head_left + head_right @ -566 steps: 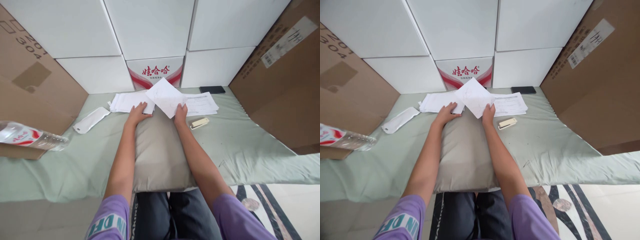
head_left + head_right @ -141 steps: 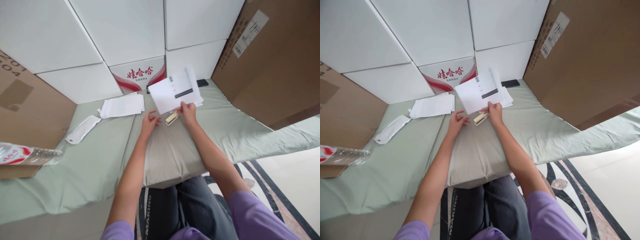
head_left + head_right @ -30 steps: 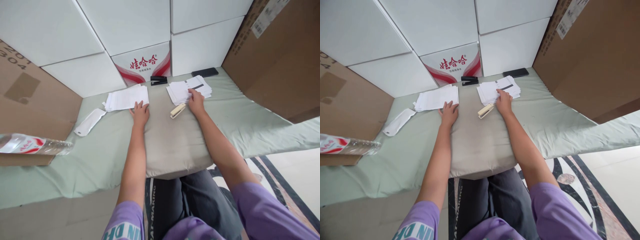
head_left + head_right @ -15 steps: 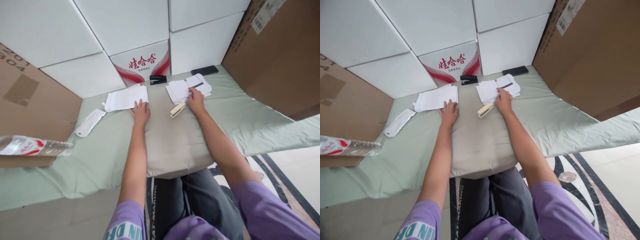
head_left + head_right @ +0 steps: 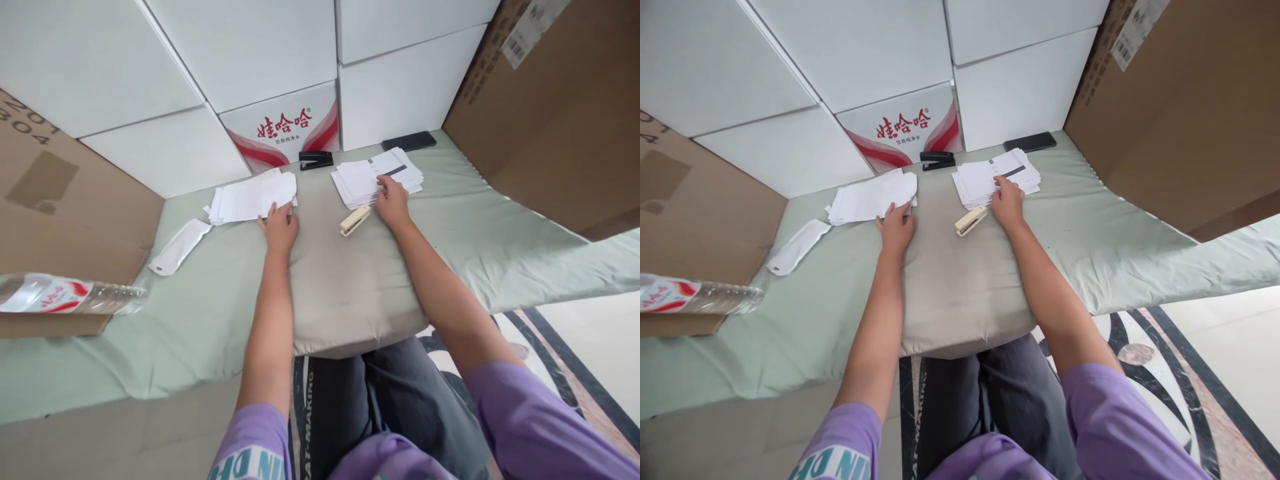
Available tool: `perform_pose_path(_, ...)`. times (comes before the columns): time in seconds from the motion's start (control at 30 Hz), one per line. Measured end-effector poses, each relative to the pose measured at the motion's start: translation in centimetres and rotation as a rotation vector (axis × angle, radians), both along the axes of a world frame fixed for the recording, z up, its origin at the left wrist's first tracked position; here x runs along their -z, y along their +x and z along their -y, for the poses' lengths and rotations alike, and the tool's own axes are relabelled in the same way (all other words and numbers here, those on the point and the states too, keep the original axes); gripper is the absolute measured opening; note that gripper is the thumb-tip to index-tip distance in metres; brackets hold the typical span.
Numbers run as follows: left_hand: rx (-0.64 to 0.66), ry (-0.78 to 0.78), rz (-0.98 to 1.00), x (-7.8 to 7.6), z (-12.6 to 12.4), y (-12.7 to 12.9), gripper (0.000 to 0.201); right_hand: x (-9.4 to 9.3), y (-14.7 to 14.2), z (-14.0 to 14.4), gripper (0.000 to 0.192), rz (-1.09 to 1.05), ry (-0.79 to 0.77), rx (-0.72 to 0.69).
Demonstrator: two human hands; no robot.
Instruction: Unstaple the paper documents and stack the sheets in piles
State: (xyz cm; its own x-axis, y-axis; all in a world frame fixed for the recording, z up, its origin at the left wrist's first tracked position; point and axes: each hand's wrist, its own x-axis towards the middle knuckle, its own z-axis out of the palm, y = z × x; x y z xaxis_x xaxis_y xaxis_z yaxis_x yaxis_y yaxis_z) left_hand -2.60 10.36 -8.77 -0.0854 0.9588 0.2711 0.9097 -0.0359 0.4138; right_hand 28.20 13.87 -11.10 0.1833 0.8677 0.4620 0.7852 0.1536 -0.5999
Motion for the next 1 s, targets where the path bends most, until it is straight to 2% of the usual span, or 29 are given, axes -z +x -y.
perform_pose_path(0.13, -0.114, 0.152, 0.098, -0.4, -0.2, -0.8, 0.043, 0.1, 0.1, -0.2, 0.048, -0.008, 0.025, -0.004)
perform_pose_path(0.27, -0.155, 0.304, 0.207, -0.1, -0.8, -1.8, 0.042, 0.1, 0.1, -0.1, 0.049, -0.033, 0.024, -0.001)
perform_pose_path(0.43, -0.188, 0.374, 0.361, 0.3, -1.4, -2.2, 0.038, 0.0, 0.0, -0.1, 0.05, -0.072, 0.011, 0.001)
perform_pose_path(0.6, -0.283, 0.448, 0.482, -0.3, -1.2, -2.6, 0.031, 0.0, 0.1, -0.1, 0.049, -0.07, -0.011, -0.002)
perform_pose_path(0.7, -0.339, 0.483, 0.499, -0.7, -1.2, -3.3, 0.034, 0.0, 0.2, 0.0, 0.048, -0.068, 0.0, -0.011)
perform_pose_path(0.87, -0.314, 0.464, 0.524, -0.9, -1.4, -3.5, 0.034, -1.5, -0.6, 0.9, 0.045, -0.094, 0.091, -0.037)
perform_pose_path(1.0, -0.181, 0.434, 0.426, -1.4, -1.0, -2.2, 0.025, -4.1, -2.7, 3.4, 0.037, -0.08, 0.166, -0.111)
